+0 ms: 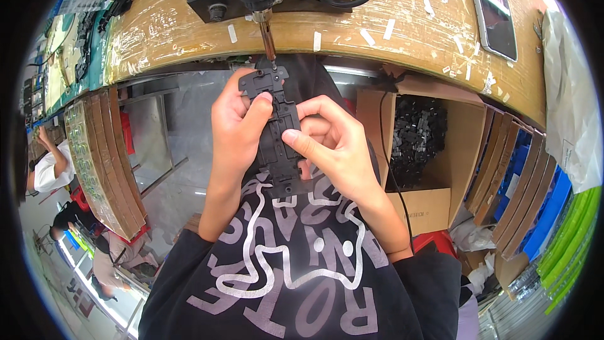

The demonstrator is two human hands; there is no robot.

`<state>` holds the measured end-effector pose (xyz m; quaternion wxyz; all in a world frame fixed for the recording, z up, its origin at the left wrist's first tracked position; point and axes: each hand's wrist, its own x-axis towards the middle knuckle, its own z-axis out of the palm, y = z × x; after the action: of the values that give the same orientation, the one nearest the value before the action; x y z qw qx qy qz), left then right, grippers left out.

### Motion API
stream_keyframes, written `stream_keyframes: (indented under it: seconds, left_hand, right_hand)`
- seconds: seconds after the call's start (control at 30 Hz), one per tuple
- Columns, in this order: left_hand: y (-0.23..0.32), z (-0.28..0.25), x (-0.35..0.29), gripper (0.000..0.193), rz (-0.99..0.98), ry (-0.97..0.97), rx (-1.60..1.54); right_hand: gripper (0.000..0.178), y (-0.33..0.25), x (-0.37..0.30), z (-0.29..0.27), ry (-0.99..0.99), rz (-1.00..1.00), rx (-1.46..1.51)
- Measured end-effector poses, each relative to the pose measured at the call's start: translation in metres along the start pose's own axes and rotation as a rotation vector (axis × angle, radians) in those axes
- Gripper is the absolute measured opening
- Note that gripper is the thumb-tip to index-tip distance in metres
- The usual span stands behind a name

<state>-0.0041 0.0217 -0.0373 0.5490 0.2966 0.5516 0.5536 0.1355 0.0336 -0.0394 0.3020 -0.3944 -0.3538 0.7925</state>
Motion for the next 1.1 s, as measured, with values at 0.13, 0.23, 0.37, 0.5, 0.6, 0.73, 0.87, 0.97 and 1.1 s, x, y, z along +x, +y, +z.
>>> stream_keyframes:
  seconds: [0.13, 0.23, 0.37, 0.5, 0.6, 0.73, 0.87, 0.97, 1.1]
  left_hand:
    - [0.003, 0.0009, 0.0006, 0.016, -0.009, 0.002, -0.009]
    - [0.0027, 0.0002, 0.0015, 0.016, -0.012, -0.004, -0.011]
    - [0.0046, 0.0, 0.0, 0.016, -0.037, -0.003, -0.006]
    - [0.002, -0.0015, -0.002, 0.016, -0.042, -0.018, -0.026]
    - [0.0033, -0.0008, -0.0014, 0.016, -0.037, -0.012, -0.014]
    - [0.0035, -0.0007, -0.0002, 0.016, -0.033, -0.017, -0.017]
    - [0.0034, -0.001, 0.0008, 0.016, -0.039, -0.011, -0.018]
    - [0.0011, -0.0015, 0.0019, 0.016, -0.025, -0.007, -0.007]
    - [-0.0022, -0.0034, 0.005, 0.016, -0.049, 0.009, 0.032]
  right_hand:
    - [0.02, -0.0024, 0.0006, 0.0017, 0.004, 0.005, 0.0]
    - [0.02, -0.0028, 0.0018, 0.0015, -0.002, 0.012, 0.005]
    - [0.02, -0.0057, -0.0001, 0.0023, -0.006, 0.03, 0.007]
    - [0.02, -0.0017, -0.0015, 0.0013, 0.001, 0.026, 0.005]
    - [0.02, -0.0056, -0.0012, 0.0031, -0.004, 0.03, 0.005]
    - [0.02, -0.0038, -0.0007, 0.0015, -0.005, 0.022, 0.03]
    - [0.02, -0.004, 0.0009, 0.0016, -0.006, 0.02, 0.024]
    - [0.02, -0.0032, 0.0027, 0.0021, -0.005, 0.019, 0.02]
    - [0.02, 0.0026, 0.0067, -0.0011, 0.009, 0.039, 0.001]
